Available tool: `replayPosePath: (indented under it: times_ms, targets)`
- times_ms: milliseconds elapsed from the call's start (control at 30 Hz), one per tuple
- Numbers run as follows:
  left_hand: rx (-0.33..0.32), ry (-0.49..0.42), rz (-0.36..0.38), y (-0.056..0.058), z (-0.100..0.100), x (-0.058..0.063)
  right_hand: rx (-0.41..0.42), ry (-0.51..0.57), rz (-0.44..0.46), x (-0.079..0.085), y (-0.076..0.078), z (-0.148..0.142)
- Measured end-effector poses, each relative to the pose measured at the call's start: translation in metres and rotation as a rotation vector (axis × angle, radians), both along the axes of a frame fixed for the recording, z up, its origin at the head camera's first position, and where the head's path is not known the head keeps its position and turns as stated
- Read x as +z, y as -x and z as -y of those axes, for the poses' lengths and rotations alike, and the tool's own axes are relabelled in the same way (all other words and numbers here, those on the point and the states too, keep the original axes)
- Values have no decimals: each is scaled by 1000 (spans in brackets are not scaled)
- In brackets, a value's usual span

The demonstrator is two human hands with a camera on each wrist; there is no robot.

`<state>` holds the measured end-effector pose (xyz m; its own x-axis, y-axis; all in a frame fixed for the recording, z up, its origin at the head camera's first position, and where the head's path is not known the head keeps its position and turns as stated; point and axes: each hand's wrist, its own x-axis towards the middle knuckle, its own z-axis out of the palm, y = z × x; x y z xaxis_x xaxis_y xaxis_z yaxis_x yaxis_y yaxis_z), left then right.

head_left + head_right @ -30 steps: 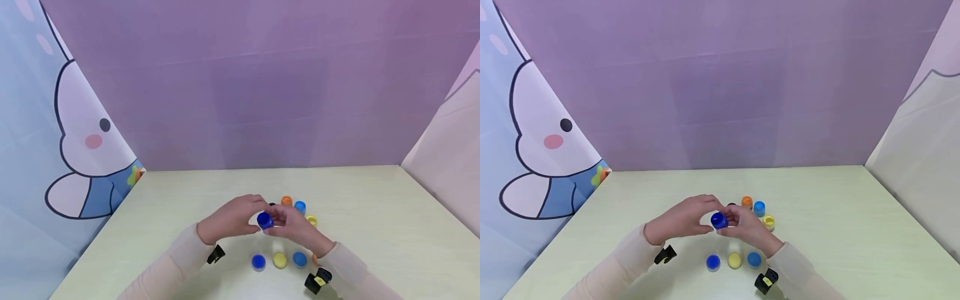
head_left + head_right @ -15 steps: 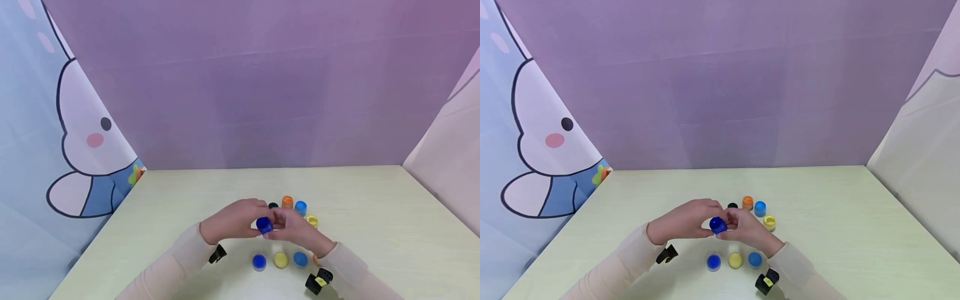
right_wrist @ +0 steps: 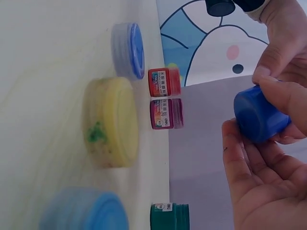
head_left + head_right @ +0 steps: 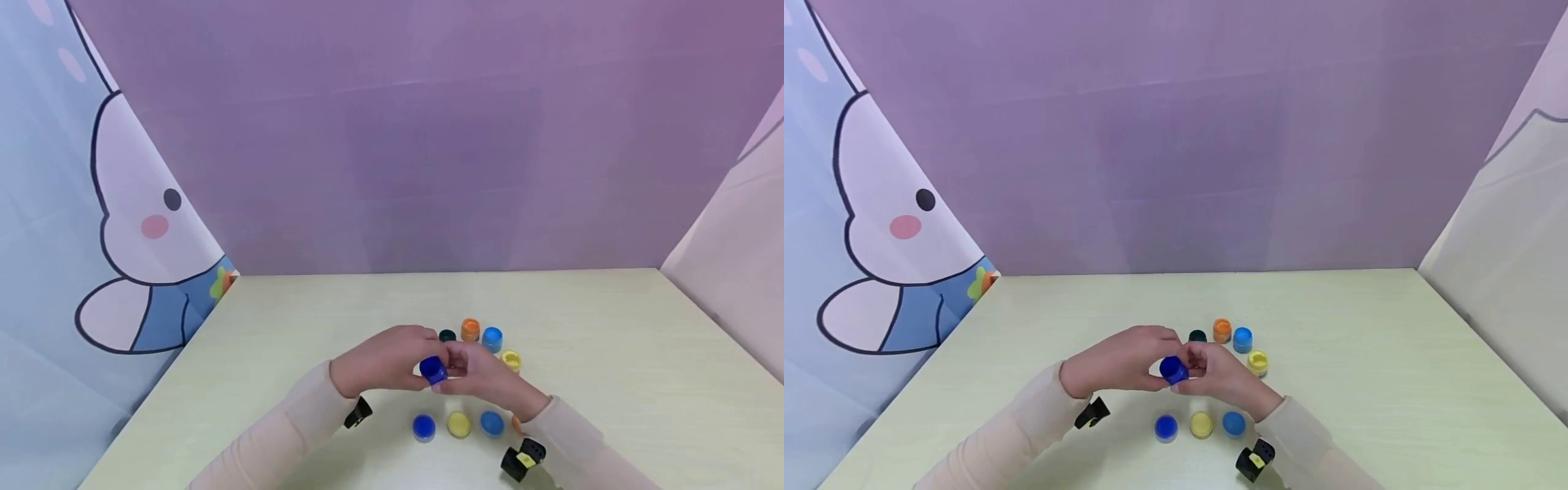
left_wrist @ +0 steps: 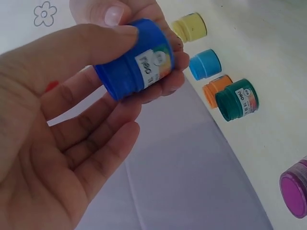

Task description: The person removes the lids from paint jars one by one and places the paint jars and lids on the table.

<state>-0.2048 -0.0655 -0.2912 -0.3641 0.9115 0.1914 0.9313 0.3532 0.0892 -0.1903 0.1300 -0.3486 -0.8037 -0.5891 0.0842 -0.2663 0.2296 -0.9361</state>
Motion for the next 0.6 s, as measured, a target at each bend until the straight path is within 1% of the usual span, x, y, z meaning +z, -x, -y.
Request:
replayPosePath:
  times_ms: [100, 233, 333, 467, 600]
  targets:
    - [27, 6, -8, 1, 1, 0, -25, -36, -40, -1, 0, -2]
    - [101, 29, -16, 4, 5, 1, -60, -73, -84, -2, 1, -6]
    - [157, 49, -5, 8, 7, 1, -89, -93, -103, 0, 1, -11]
    - [240, 86, 8, 13, 7, -1, -136, -121, -126, 3, 2, -15]
    - [347, 110, 3, 19, 5, -5, -174, -125, -170, 4, 3, -19]
